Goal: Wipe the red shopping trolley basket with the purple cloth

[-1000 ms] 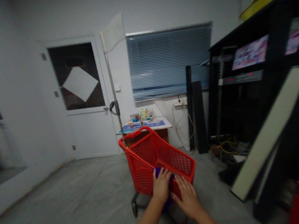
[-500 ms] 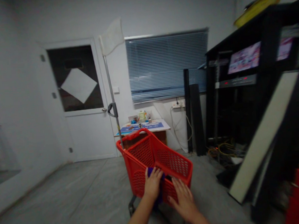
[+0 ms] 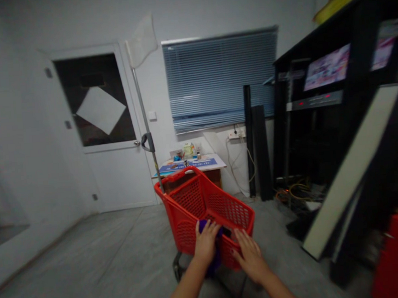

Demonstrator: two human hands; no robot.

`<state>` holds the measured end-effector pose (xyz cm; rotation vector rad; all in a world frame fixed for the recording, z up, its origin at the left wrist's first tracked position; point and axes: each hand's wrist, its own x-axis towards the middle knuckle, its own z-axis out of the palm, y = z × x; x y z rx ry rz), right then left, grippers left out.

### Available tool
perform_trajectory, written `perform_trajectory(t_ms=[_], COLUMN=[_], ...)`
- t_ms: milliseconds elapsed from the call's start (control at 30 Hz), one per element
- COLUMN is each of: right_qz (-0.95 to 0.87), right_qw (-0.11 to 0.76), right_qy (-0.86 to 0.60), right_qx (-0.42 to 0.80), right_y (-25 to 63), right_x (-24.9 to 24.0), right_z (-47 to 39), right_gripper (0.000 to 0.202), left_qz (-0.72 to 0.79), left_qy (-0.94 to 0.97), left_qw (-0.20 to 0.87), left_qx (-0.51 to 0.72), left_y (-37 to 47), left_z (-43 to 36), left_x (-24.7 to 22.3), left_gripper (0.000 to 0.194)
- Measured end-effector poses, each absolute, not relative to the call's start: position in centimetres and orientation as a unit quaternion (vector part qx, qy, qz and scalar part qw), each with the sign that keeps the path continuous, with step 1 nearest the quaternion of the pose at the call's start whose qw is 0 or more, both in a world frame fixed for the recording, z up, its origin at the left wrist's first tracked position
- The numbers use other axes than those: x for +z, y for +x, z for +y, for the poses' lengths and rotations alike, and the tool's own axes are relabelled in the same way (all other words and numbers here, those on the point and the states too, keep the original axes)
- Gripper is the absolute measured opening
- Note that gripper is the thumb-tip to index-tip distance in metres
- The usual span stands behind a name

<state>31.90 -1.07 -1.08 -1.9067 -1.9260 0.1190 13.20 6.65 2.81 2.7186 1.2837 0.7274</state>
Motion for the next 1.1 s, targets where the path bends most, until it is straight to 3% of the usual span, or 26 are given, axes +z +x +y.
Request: perform_trajectory(t_ms=[1100], right_qz=[-0.716], right_qw=[0.208], right_qy=[-0.664], right_qx=[0.058], right_y=[27.8], right_x=[-1.4], right_z=[-0.6], right_gripper=[0.076], left_qz=[0.376], left_qy=[0.903], left_qw=[0.027], left_qx=[0.204], left_y=[11.3], left_z=[5.5], left_x=[2.2], left_gripper=[0.050])
